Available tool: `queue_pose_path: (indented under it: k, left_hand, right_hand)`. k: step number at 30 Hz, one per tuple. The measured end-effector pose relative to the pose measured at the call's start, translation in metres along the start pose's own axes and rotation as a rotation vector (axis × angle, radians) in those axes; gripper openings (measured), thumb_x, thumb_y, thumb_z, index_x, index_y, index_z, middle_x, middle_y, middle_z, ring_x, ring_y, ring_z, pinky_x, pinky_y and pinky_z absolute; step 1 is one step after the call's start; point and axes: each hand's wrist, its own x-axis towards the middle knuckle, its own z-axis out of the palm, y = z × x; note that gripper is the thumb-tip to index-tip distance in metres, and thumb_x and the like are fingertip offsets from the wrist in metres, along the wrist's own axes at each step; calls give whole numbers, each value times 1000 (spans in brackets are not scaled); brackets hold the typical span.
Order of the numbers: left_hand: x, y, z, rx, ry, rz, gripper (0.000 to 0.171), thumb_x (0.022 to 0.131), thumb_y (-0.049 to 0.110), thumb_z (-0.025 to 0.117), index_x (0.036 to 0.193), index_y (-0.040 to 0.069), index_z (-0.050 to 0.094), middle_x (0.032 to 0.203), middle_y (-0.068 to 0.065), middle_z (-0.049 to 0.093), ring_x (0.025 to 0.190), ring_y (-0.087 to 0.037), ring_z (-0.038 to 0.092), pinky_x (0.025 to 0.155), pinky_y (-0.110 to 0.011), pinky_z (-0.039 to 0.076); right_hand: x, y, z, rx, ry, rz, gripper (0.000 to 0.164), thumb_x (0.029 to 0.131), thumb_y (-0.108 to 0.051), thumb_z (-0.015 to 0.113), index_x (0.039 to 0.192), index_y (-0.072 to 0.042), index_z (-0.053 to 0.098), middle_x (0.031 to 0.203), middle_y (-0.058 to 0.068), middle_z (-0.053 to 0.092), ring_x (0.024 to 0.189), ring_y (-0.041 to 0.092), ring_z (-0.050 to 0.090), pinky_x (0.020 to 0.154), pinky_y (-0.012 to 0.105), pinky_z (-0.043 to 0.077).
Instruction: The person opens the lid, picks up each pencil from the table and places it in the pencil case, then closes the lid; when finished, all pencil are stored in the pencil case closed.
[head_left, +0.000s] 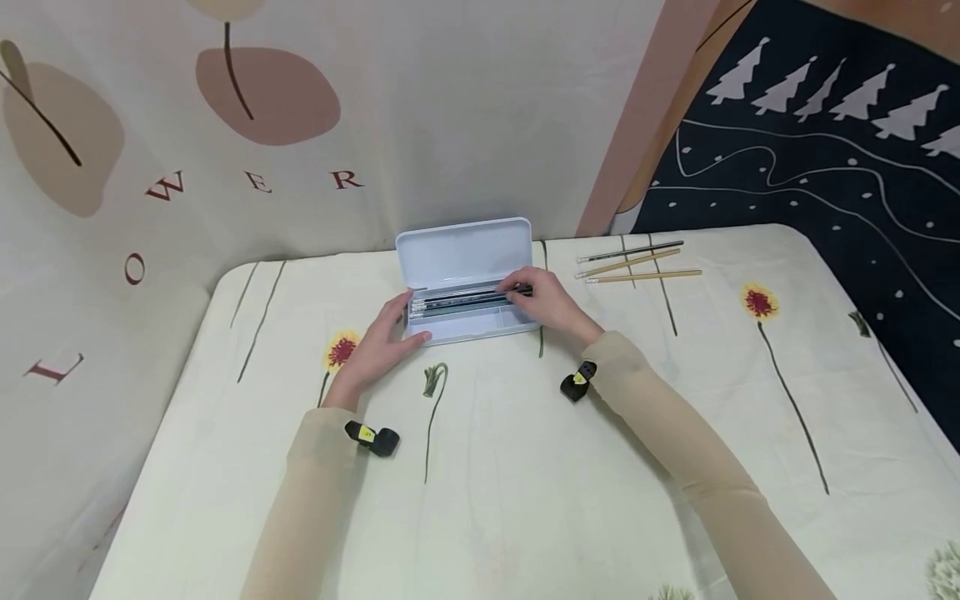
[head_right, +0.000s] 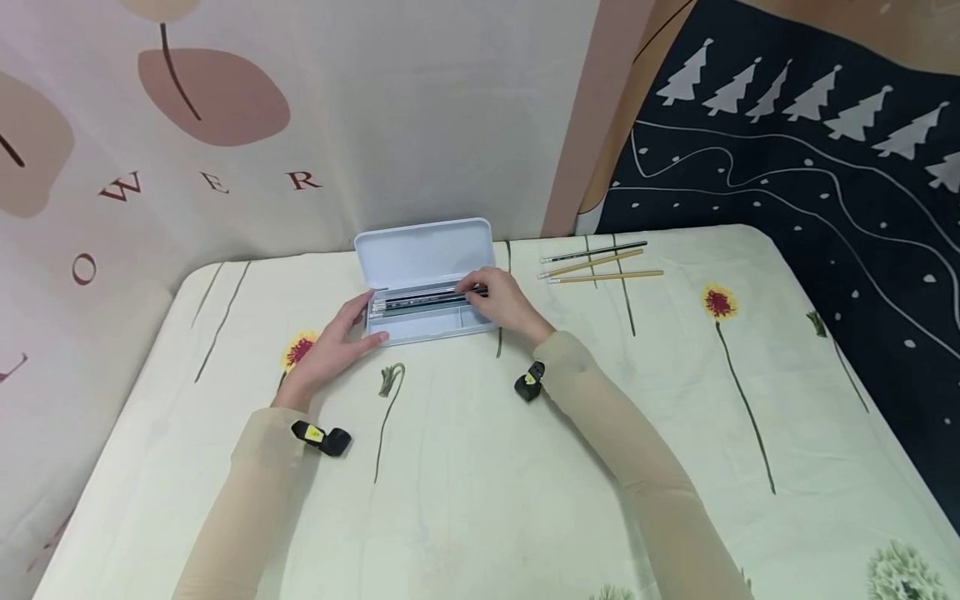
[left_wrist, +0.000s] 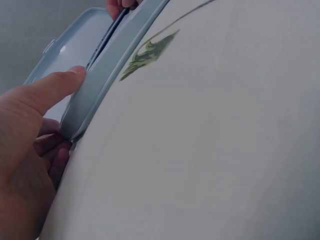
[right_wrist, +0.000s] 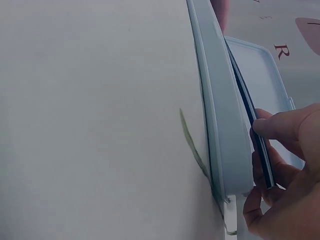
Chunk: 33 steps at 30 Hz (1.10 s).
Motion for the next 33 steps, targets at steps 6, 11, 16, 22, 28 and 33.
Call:
queue_pose_path:
  k: [6, 11, 16, 22, 28, 33]
  left_hand:
    - [0, 1, 0, -1, 3, -11, 81, 93, 31, 66, 155, 10, 19, 159, -11, 16, 141, -33, 23, 114, -49, 20]
    - [0, 1, 0, 5, 10, -7, 81, 93, 31, 66, 155, 9, 18, 158, -13, 16, 141, -35, 23, 114, -49, 20]
    - [0, 1, 0, 8, 5, -18, 81, 93, 31, 66, 155, 10, 19, 158, -12, 16, 141, -34, 23, 114, -49, 20]
    - [1, 0, 1, 0, 6, -18, 80, 93, 30, 65, 155, 9, 19, 158, -12, 17, 141, -34, 25, 114, -48, 21]
    - [0, 0, 1, 0, 2, -16, 81, 93, 31, 66, 155, 11, 18, 159, -11, 17, 141, -34, 24, 113, -49, 21]
    - [0, -1, 0, 4, 0, -10, 82, 93, 34, 66, 155, 12, 17, 159, -11, 15, 141, -34, 23, 114, -50, 20]
  right_hand:
    - [4, 0, 1, -26, -32, -13, 19, 89, 5, 61, 104, 2, 72, 106, 14, 68, 105, 27, 58, 95, 36, 43]
    - [7, 0, 2, -35, -45, -18, 20, 89, 5, 61, 104, 1, 73, 106, 13, 69, 107, 26, 58, 96, 36, 42]
    - [8, -1, 3, -46, -47, 13, 21, 89, 4, 60, 104, -2, 74, 106, 11, 69, 106, 24, 58, 95, 36, 42]
    - [4, -1, 1, -21, -42, 29, 21, 90, 5, 58, 105, 0, 72, 109, 13, 68, 110, 25, 57, 99, 36, 41]
    - [-2, 0, -3, 7, -14, 52, 19, 91, 3, 58, 104, 0, 72, 112, 12, 67, 112, 24, 56, 98, 35, 41]
    - [-10, 2, -7, 31, 24, 58, 17, 91, 3, 59, 102, 0, 72, 107, 12, 67, 94, 23, 56, 82, 33, 45]
